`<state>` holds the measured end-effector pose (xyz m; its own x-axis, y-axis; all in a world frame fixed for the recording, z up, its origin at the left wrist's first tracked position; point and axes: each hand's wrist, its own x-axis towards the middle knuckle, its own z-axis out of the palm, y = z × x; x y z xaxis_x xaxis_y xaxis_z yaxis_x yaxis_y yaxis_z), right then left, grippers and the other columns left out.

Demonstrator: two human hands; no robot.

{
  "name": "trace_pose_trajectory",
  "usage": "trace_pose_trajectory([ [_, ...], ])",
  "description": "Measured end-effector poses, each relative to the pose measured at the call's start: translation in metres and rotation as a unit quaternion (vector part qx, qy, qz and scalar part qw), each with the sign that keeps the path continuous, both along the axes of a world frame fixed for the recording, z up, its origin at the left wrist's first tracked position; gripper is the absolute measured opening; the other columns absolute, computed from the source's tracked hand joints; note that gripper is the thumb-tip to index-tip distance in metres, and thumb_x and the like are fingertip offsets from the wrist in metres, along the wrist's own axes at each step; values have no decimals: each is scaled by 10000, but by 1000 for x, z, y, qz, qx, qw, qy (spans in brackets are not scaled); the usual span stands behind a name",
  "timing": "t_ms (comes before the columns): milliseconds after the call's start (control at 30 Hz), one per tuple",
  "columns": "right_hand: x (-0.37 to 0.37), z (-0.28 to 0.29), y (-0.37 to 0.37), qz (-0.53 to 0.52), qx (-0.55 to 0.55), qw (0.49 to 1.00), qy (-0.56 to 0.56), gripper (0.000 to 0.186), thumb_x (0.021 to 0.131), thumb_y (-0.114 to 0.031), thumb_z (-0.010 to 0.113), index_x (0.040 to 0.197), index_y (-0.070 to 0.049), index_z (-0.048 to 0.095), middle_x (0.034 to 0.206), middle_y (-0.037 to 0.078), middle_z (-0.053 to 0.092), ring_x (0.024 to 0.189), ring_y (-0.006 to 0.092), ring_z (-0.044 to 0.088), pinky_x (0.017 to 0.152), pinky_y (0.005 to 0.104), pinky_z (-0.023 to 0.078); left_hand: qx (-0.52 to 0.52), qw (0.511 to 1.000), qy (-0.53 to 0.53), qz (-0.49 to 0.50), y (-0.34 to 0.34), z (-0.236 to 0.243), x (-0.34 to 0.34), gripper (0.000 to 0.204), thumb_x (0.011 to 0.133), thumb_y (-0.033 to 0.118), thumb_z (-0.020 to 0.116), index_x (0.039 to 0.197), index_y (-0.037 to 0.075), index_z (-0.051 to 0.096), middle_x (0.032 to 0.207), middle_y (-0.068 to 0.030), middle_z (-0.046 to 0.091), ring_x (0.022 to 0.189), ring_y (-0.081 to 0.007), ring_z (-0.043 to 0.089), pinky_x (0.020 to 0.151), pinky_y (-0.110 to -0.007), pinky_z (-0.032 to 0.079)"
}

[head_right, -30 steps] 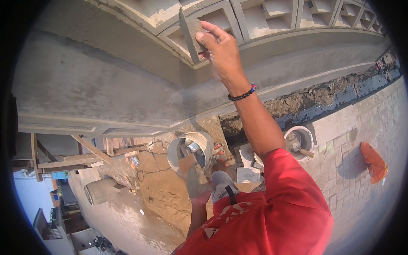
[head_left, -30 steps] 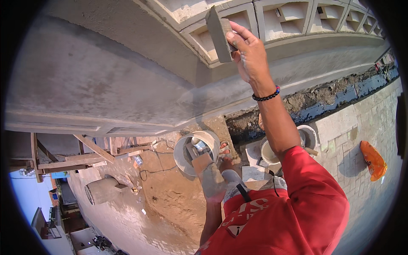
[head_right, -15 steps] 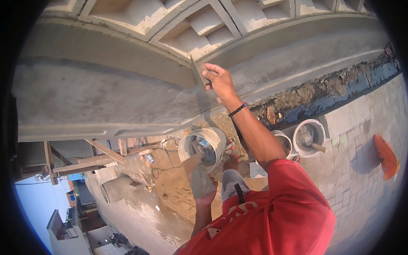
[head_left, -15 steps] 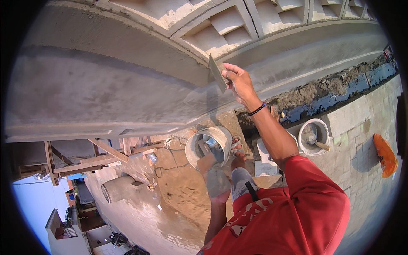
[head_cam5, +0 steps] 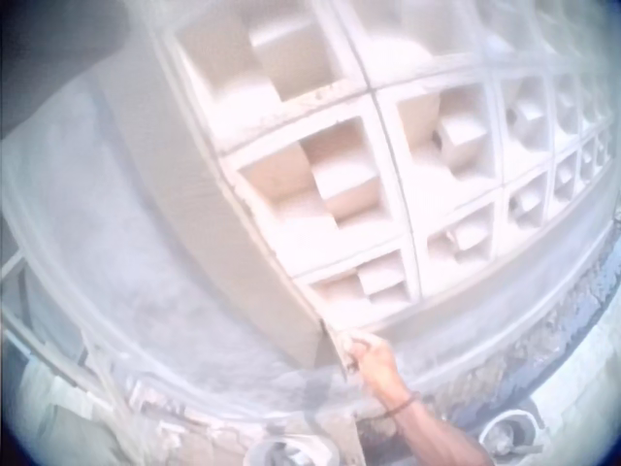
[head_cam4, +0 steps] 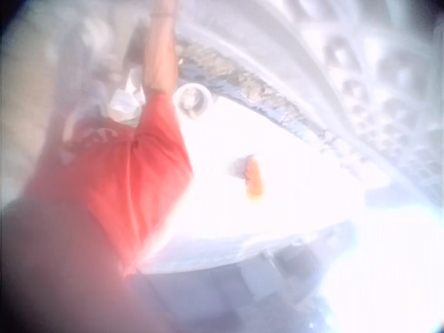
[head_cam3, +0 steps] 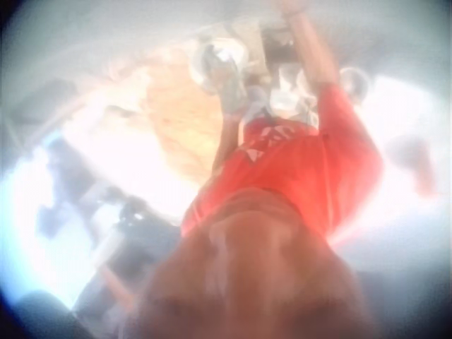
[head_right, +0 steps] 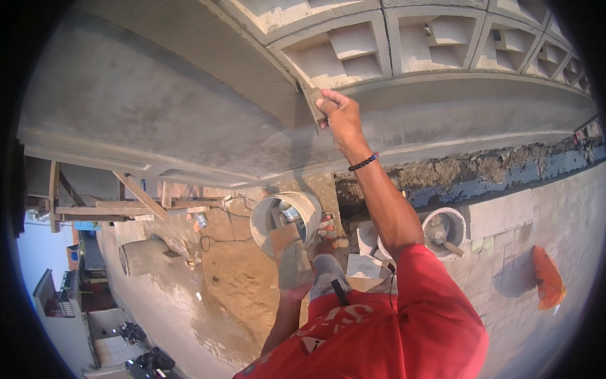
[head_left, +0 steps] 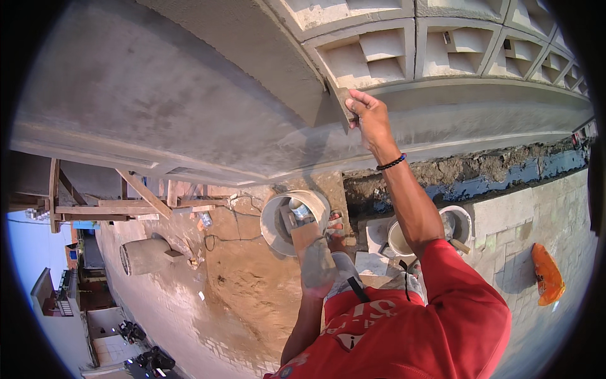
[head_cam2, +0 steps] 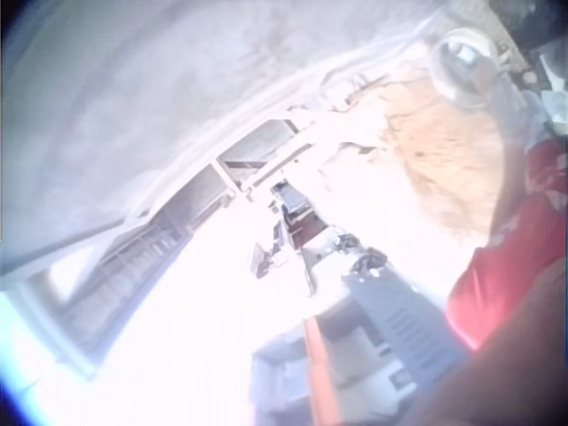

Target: The person applies plaster to a decorative lattice wall using a trowel and a hawk. They repeatedly scoop plaster from the hawk and smooth it onto the wall surface, working along the edges and flat areas of the lattice pattern.

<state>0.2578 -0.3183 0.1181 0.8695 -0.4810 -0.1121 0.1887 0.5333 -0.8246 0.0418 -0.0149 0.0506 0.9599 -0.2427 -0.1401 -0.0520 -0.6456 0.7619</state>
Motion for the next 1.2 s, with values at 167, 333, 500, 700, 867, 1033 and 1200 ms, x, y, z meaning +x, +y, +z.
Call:
trace_pose_trajectory([
  [167, 0, 49, 2, -11, 19, 998, -57, 358, 841, -38, 624, 1169, 84, 547, 846, 80, 642, 618, 75, 547, 456, 214, 418, -502, 814, 259, 135, 16, -24, 0, 335, 970, 386, 394, 1161, 147, 530, 1005, -25, 618, 892, -203, 625, 728, -395, 515],
  [333, -1, 114, -9, 12, -29, 990, -136, 402, 846, -56, 626, 1204, 90, 515, 849, 76, 644, 662, 85, 573, 486, 215, 445, -520, 796, 289, 115, -8, 17, 6, 331, 976, 364, 388, 1186, 144, 519, 1006, -28, 618, 883, -199, 627, 719, -362, 523],
  [500, -21, 127, -11, -54, -45, 975, -213, 541, 854, -69, 615, 1323, 77, 389, 973, 103, 633, 751, 122, 607, 586, 246, 534, -693, 558, 398, 223, 10, -4, -4, 346, 962, 383, 411, 1182, 142, 526, 1009, -21, 616, 868, -213, 613, 789, -384, 497],
  [700, -17, -2, 75, -57, 38, 995, -73, 403, 828, -1, 596, 1183, 39, 411, 989, 113, 581, 835, 135, 608, 643, 288, 561, -678, 579, 391, 229, 44, -30, -14, 367, 947, 445, 403, 1147, 176, 554, 926, -23, 616, 789, -193, 564, 732, -346, 429],
  [867, 28, -22, 113, -204, -18, 976, -80, 453, 801, -34, 645, 1180, 41, 408, 1002, 127, 528, 909, 151, 541, 764, 260, 457, -646, 597, 389, 273, 46, 3, -1, 350, 947, 457, 397, 1092, 184, 563, 872, -2, 602, 732, -160, 538, 660, -316, 402],
  [1033, 66, 28, 119, -282, 40, 958, -15, 452, 783, -56, 652, 1161, 33, 422, 984, 138, 531, 888, 202, 553, 762, 317, 458, -641, 611, 374, 277, 65, -3, 0, 351, 942, 466, 396, 1072, 189, 568, 855, 3, 598, 712, -156, 531, 637, -315, 400],
  [1200, 73, 0, 159, -241, -77, 966, 57, 429, 761, -65, 655, 1123, 33, 446, 933, 136, 548, 824, 224, 551, 753, 376, 450, -586, 672, 354, 283, 53, -2, 3, 352, 931, 480, 409, 1082, 207, 571, 880, 4, 612, 715, -162, 536, 635, -319, 399],
])
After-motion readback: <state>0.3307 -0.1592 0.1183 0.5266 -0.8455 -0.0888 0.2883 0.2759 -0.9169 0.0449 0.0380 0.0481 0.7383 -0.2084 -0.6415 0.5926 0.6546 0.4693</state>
